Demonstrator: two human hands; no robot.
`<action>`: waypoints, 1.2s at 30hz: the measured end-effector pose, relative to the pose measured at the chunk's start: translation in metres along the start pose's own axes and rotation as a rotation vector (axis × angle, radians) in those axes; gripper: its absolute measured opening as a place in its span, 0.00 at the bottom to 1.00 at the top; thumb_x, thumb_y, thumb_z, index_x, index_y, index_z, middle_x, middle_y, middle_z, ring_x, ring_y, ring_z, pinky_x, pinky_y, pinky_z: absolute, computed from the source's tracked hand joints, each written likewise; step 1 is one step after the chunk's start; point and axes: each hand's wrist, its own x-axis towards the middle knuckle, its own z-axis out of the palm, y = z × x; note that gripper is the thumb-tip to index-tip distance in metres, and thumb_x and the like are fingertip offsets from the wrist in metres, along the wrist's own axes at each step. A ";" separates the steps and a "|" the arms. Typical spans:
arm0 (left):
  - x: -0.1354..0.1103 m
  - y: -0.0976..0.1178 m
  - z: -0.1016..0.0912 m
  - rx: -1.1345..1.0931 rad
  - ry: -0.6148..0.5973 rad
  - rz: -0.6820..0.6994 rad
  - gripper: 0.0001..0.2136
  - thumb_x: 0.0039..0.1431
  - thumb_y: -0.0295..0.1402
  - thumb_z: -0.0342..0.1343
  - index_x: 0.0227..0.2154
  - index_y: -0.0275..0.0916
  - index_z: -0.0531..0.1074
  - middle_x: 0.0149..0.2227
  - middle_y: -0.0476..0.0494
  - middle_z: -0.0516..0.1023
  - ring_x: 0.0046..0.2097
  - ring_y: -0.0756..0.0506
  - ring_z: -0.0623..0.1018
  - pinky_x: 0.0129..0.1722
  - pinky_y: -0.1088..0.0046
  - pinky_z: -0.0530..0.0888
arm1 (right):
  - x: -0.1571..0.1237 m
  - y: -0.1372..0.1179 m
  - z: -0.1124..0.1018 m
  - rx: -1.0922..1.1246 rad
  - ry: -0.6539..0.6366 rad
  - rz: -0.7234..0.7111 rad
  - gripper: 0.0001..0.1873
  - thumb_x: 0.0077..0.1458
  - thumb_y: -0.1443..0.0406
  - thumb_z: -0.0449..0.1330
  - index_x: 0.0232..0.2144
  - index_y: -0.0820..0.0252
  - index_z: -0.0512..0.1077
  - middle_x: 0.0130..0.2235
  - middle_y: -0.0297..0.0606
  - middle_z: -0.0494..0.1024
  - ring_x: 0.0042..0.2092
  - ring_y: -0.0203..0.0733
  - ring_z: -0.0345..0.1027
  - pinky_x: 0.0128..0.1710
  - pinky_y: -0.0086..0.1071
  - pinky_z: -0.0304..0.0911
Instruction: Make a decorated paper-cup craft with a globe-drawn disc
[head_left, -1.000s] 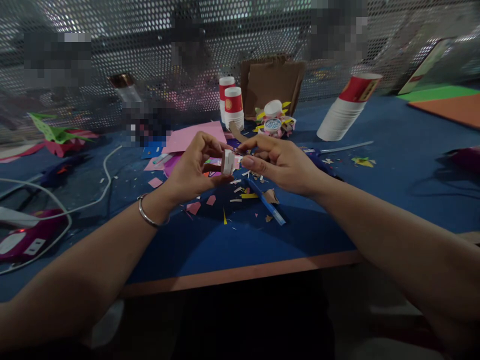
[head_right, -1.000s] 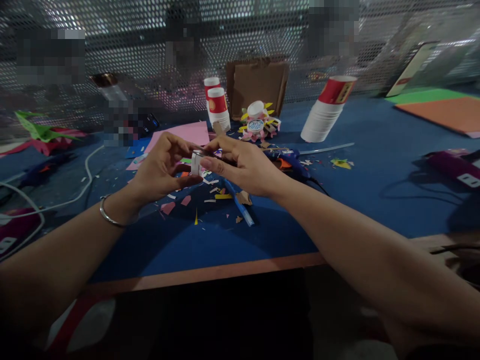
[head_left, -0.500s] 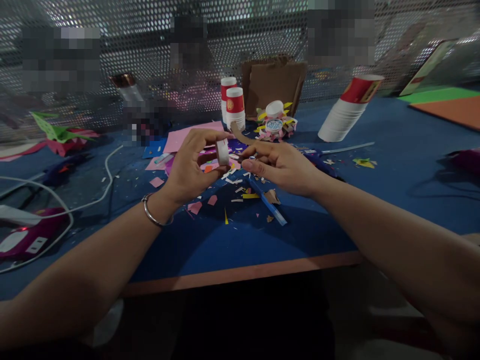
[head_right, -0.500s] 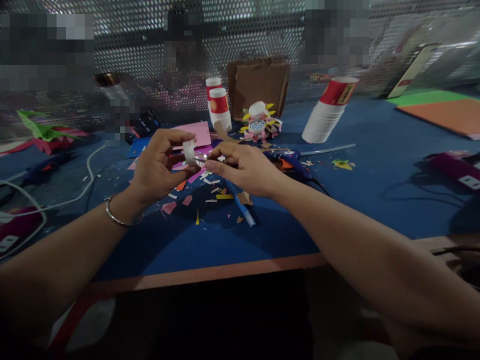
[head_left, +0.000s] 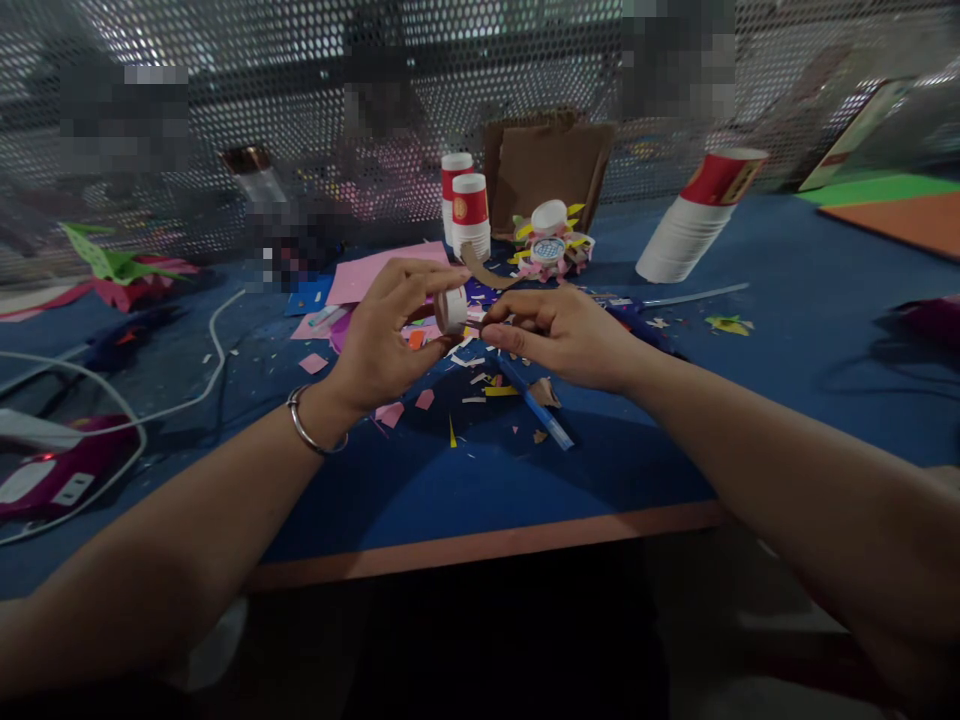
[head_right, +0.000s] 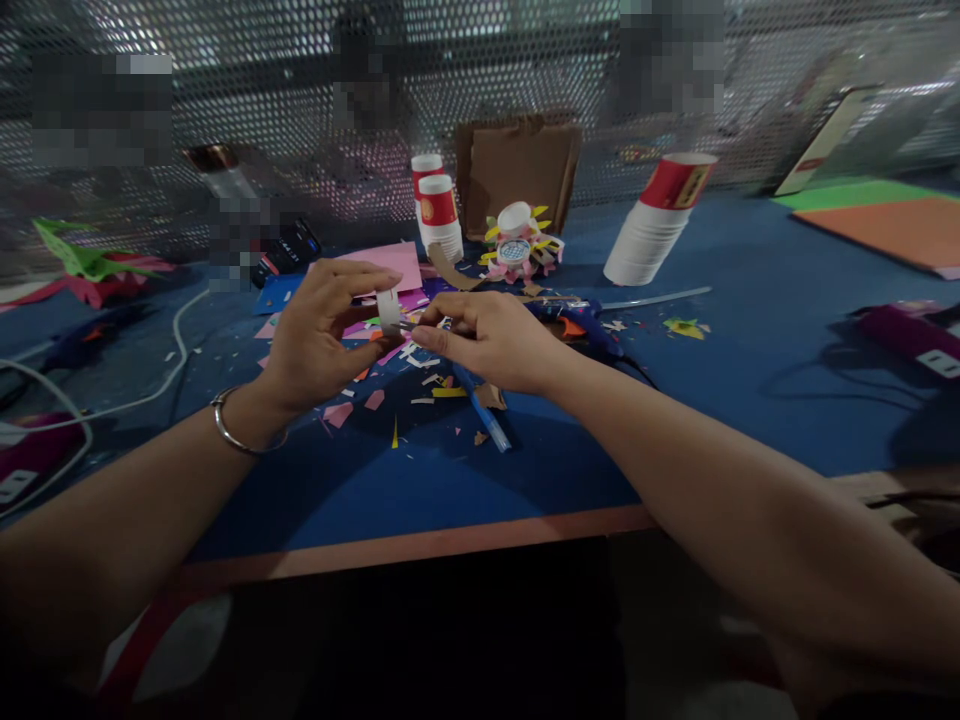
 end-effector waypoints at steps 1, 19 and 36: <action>0.000 -0.001 0.000 0.000 -0.003 -0.001 0.22 0.62 0.42 0.71 0.58 0.48 0.79 0.59 0.40 0.77 0.62 0.37 0.76 0.57 0.54 0.84 | 0.000 0.001 0.000 -0.001 -0.001 0.006 0.21 0.68 0.48 0.63 0.41 0.59 0.80 0.26 0.29 0.73 0.27 0.34 0.61 0.29 0.33 0.53; -0.001 0.005 0.002 0.010 0.008 -0.023 0.21 0.61 0.39 0.72 0.56 0.48 0.80 0.56 0.40 0.79 0.59 0.38 0.77 0.55 0.56 0.83 | 0.000 0.002 -0.003 -0.027 -0.004 -0.013 0.23 0.67 0.45 0.63 0.40 0.60 0.79 0.24 0.28 0.69 0.24 0.33 0.56 0.27 0.35 0.50; -0.002 0.005 0.000 0.292 0.038 0.110 0.20 0.62 0.29 0.67 0.56 0.46 0.78 0.53 0.43 0.83 0.57 0.39 0.80 0.62 0.53 0.77 | 0.001 0.004 -0.004 -0.073 -0.034 0.096 0.24 0.67 0.45 0.61 0.41 0.59 0.78 0.28 0.32 0.70 0.28 0.36 0.59 0.30 0.36 0.51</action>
